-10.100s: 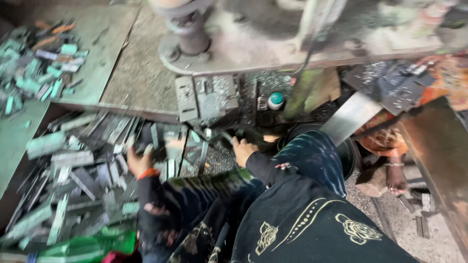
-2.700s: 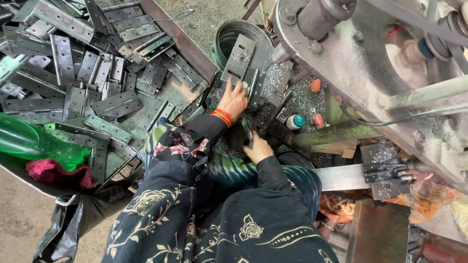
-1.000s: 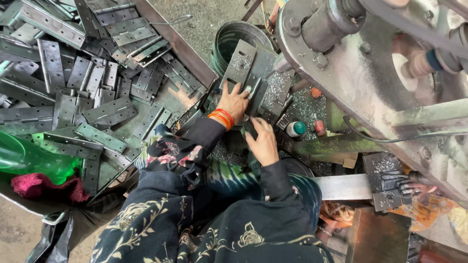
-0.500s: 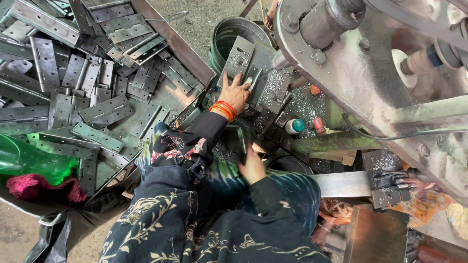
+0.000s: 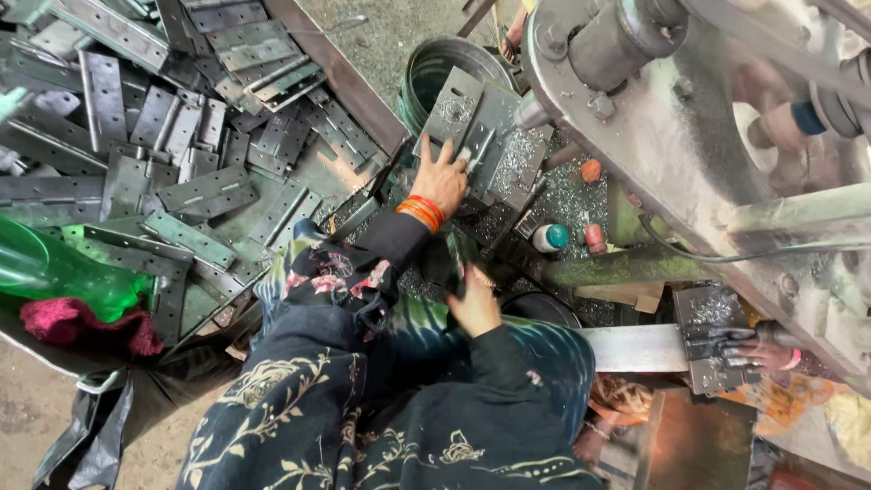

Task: The person sits on the floor and operates a metalworking machine, likely a drill press, to process metal plates. They pick up metal plates from a pile, place them under the machine's press, and operate the lever to process the metal before discarding the finished pieces.

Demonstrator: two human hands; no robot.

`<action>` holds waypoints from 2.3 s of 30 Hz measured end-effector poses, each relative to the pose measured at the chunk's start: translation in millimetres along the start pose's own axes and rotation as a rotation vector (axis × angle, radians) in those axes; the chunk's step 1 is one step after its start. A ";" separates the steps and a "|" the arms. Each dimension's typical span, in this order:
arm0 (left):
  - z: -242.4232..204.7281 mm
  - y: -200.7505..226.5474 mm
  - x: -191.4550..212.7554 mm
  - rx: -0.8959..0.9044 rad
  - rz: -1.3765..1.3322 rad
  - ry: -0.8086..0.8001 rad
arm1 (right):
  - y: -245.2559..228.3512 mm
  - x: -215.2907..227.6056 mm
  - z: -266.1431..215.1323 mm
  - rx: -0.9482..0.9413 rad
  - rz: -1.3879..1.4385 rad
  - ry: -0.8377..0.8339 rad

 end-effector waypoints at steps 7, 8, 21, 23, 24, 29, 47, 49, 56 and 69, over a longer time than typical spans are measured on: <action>30.8 -1.8 -6.1 0.056 -0.009 0.084 | -41.6 32.6 13.2 -0.111 -0.095 -0.039; 32.0 -0.9 -9.0 0.053 -0.005 0.084 | -39.9 17.4 0.7 -0.051 -0.056 0.025; 17.0 -0.5 -12.9 -0.001 0.017 0.128 | -22.3 27.8 17.8 -0.133 -0.152 -0.121; 15.4 0.9 -14.6 0.004 0.001 0.116 | -25.5 30.8 17.4 -0.126 -0.142 -0.114; 15.5 0.5 -15.1 -0.004 0.004 0.108 | -23.7 29.0 18.8 -0.121 -0.136 -0.109; 16.2 1.8 -18.4 -0.008 0.079 0.192 | -0.8 -37.0 -20.3 -0.072 0.040 0.106; 17.5 9.0 -20.8 0.092 0.017 0.187 | -40.2 43.6 21.8 -0.186 -0.204 -0.151; 27.6 7.3 -23.8 0.085 -0.008 0.114 | -31.3 25.8 12.7 -0.185 -0.162 -0.110; 9.9 9.3 -9.6 0.029 -0.032 -0.028 | 31.2 -62.2 -19.9 -0.037 0.075 0.127; 34.0 10.1 -29.1 0.121 0.011 0.161 | -25.2 37.6 19.0 -0.026 -0.176 -0.061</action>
Point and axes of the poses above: each hand's wrist, its own z-axis towards the middle knuckle, its own x-axis out of the back of the hand, y = z × x, the point moved 1 cm from there along z, towards the middle knuckle, and after that the axes turned 7 degrees about y, right-handed, at the moved point
